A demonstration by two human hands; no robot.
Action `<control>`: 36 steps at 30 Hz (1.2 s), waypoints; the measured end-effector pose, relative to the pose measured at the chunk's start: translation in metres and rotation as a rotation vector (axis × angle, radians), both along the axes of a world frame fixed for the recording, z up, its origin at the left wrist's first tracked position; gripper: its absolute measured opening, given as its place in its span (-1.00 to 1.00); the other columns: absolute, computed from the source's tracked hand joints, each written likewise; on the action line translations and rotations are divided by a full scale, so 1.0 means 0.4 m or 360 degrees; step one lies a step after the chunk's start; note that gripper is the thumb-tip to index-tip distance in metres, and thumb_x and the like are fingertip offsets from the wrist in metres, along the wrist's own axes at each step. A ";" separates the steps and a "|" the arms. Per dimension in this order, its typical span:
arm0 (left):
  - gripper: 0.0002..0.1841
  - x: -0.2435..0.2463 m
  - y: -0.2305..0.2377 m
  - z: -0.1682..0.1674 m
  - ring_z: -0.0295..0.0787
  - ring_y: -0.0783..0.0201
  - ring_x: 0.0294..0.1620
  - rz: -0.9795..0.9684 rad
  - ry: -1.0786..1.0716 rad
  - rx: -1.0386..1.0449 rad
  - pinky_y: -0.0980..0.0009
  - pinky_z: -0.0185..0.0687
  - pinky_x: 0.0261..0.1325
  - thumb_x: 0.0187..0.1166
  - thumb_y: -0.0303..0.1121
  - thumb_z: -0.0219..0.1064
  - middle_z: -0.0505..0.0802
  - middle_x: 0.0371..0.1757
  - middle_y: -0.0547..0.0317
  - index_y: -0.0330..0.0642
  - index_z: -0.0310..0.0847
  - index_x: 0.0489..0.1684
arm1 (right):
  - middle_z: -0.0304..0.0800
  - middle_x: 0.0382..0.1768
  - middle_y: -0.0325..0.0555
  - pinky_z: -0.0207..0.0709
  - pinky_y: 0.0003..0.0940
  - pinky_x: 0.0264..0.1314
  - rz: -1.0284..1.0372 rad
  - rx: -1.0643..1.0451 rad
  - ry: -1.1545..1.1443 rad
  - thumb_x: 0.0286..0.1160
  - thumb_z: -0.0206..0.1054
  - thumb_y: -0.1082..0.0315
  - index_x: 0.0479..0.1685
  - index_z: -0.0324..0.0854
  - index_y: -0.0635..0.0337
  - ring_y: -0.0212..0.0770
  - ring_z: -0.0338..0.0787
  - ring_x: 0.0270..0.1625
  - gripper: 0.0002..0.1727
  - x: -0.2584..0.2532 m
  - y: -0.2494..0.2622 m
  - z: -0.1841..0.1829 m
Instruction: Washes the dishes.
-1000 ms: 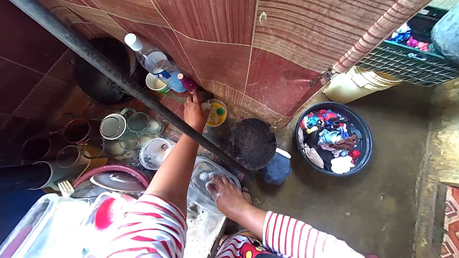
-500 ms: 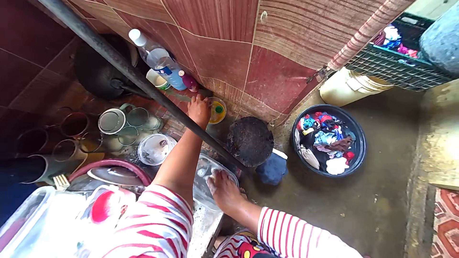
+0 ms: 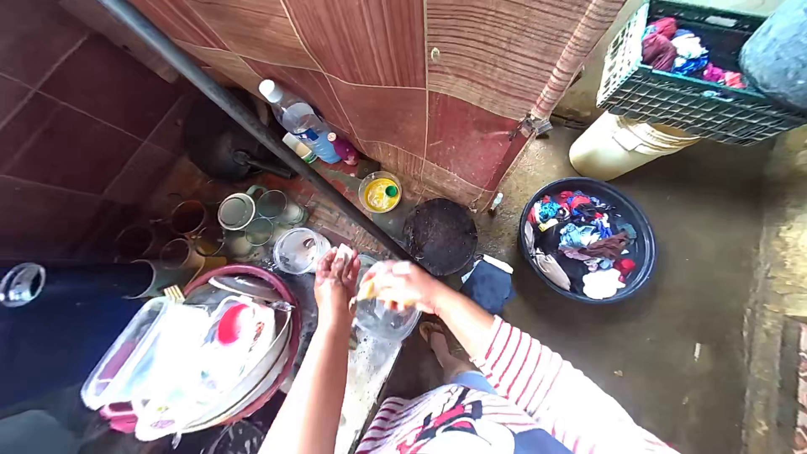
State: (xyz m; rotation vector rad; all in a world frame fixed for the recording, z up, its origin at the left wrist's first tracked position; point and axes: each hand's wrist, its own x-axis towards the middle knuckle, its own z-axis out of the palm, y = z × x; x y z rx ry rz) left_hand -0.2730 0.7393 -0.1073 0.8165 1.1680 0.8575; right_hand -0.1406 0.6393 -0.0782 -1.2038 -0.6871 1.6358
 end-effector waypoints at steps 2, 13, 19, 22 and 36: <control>-0.62 -0.008 -0.070 0.053 0.78 0.31 -0.08 -0.0139 -0.0106 -0.0102 0.34 0.74 0.00 0.83 -0.44 -0.16 0.75 0.06 0.09 -0.33 0.27 0.52 | 0.73 -0.28 -0.11 0.54 -0.53 -0.31 -0.0238 0.0256 -0.0190 0.80 -0.05 0.42 0.14 0.63 0.45 -0.45 0.61 -0.41 -0.65 0.017 0.014 0.074; -0.77 0.307 -0.061 0.182 0.73 0.34 -0.11 -0.0358 -0.0904 -0.0280 0.31 0.72 -0.01 0.87 -0.28 -0.12 0.75 -0.17 0.21 -0.07 0.47 0.06 | 0.82 -0.08 0.26 0.62 -0.05 0.27 -0.0772 0.0871 -0.1650 0.47 0.26 0.51 -0.17 0.75 0.46 0.06 0.80 0.13 -0.81 0.144 0.112 0.142; -0.53 0.400 -0.081 0.278 0.71 0.33 -0.15 -0.0313 -0.0513 -0.0133 0.32 0.67 -0.04 0.91 -0.03 -0.22 0.73 -0.19 0.15 -0.16 0.54 0.11 | 0.70 0.28 0.30 0.45 -0.18 0.56 -0.1062 0.0610 -0.1263 0.67 0.06 0.48 0.27 0.66 0.45 0.01 0.65 0.43 -0.63 0.213 0.136 0.111; -0.35 0.392 -0.041 0.254 0.56 0.33 0.44 -0.0382 -0.0394 0.0072 0.36 0.46 0.51 0.90 0.09 -0.40 0.64 0.46 0.03 -0.13 0.24 0.71 | 0.49 0.58 0.25 0.26 -0.19 0.76 -0.0895 0.0486 -0.0819 0.88 -0.06 0.23 0.58 0.43 0.44 -0.08 0.47 0.66 -0.47 0.162 0.095 0.116; -0.62 0.375 -0.121 0.144 0.67 0.28 -0.12 -0.0455 -0.0488 -0.0477 0.27 0.63 -0.04 0.88 -0.05 -0.11 0.71 -0.10 0.15 -0.09 0.52 0.21 | 0.79 -0.02 0.41 0.49 0.21 0.37 -0.0889 -0.0258 -0.1254 0.90 -0.08 -0.06 -0.06 0.73 0.52 0.21 0.77 0.17 -0.28 0.213 0.114 0.024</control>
